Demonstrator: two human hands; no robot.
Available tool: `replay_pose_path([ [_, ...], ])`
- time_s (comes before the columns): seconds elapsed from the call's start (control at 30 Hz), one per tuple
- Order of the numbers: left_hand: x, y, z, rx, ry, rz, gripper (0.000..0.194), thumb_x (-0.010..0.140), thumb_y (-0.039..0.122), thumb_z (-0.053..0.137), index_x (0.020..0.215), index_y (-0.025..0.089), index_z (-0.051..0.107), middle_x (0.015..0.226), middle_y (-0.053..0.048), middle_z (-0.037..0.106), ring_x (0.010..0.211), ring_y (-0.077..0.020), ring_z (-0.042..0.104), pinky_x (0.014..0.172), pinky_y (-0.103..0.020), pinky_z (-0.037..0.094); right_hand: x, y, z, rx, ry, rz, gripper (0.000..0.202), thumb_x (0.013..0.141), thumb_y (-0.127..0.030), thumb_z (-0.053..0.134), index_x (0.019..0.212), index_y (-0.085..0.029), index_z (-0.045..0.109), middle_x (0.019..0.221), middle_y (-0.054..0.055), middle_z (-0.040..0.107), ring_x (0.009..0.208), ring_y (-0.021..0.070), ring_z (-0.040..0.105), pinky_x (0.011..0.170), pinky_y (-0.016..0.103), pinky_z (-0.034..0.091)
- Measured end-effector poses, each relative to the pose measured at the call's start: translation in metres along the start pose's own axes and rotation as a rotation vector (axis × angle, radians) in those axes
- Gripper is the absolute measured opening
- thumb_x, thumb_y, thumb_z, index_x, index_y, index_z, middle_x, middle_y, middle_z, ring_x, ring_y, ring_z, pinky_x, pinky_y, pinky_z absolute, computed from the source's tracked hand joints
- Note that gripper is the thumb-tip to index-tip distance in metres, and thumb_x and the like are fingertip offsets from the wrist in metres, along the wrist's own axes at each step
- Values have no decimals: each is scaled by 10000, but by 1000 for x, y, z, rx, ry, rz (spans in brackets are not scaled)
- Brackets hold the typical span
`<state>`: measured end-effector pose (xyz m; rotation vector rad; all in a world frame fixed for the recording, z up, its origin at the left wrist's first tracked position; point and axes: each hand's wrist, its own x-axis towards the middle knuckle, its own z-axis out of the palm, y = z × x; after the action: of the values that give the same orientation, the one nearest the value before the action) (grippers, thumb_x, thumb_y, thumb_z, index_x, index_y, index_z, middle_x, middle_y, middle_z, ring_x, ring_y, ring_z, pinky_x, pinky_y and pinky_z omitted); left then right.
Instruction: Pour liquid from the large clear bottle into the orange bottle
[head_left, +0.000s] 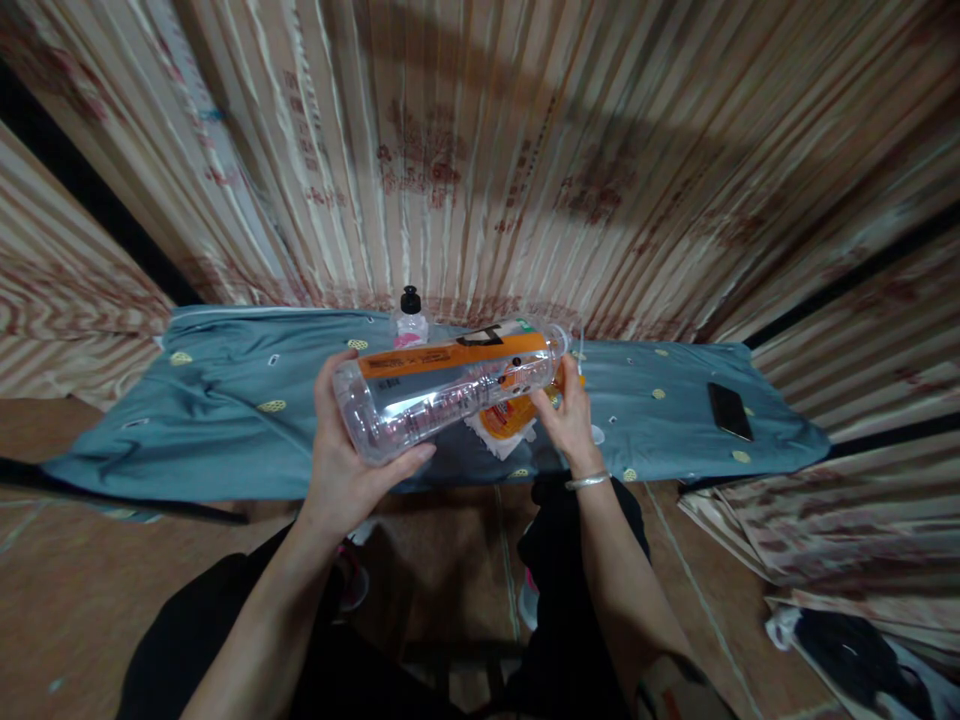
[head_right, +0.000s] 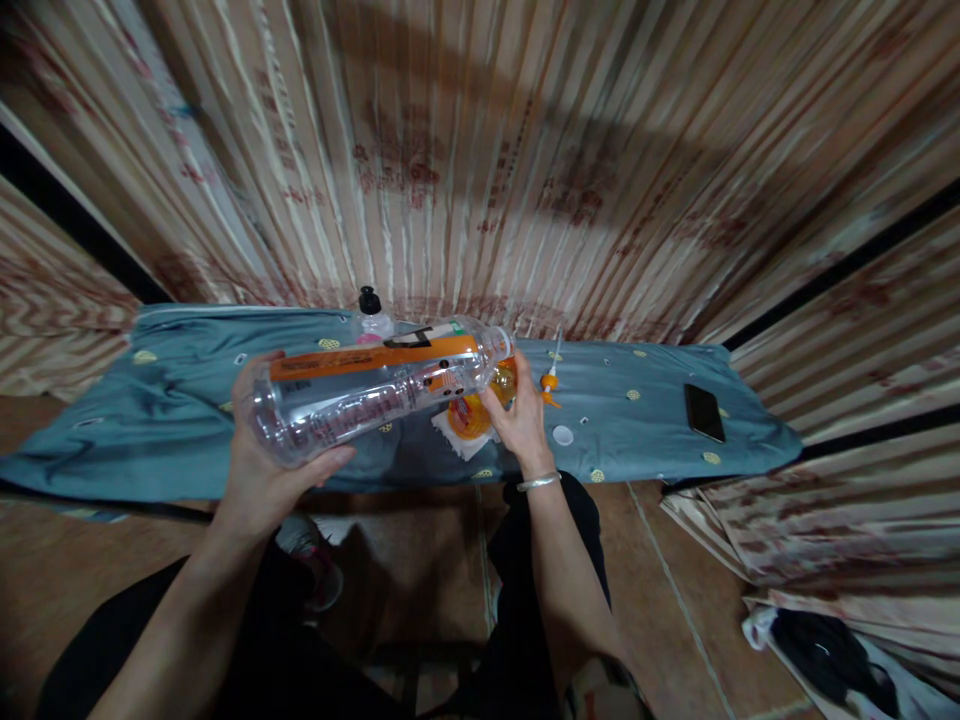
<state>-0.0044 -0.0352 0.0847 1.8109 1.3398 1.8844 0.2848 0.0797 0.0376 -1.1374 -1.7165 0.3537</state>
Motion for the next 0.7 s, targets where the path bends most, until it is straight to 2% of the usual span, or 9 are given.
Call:
replay_pose_path([
  [0.23, 1, 0, 0, 1, 1, -11, 1018, 708, 602, 955, 1546, 277, 476, 1343, -121, 670, 1164, -337, 741, 1030, -531, 635, 0, 0, 0, 6, 10, -6, 740, 951, -623, 687, 1554, -238, 496, 1422, 159, 729, 1259, 349, 729, 1108, 586, 577],
  [0.43, -1, 0, -2, -47, -57, -115, 1049, 710, 573, 961, 1569, 307, 420, 1416, -135, 625, 1246, -376, 711, 1101, -618, 592, -1, 1, 0, -35, 20, -26, 722, 962, -611, 669, 1554, -235, 498, 1402, 156, 735, 1252, 339, 732, 1093, 564, 594],
  [0.6, 1, 0, -2, 9, -28, -39, 1043, 708, 613, 947, 1555, 262, 449, 1373, -138, 653, 1204, -355, 729, 1065, -564, 615, -1, 1, 0, -22, 9, -13, 725, 959, -606, 671, 1552, -227, 497, 1382, 157, 744, 1245, 346, 737, 1093, 574, 595],
  [0.7, 3, 0, -1, 30, -23, -11, 1031, 711, 617, 946, 1554, 275, 460, 1367, -129, 663, 1185, -341, 741, 1046, -518, 628, 0, 2, 0, -28, 21, -26, 736, 962, -620, 661, 1559, -224, 492, 1396, 162, 737, 1251, 343, 735, 1095, 567, 594],
])
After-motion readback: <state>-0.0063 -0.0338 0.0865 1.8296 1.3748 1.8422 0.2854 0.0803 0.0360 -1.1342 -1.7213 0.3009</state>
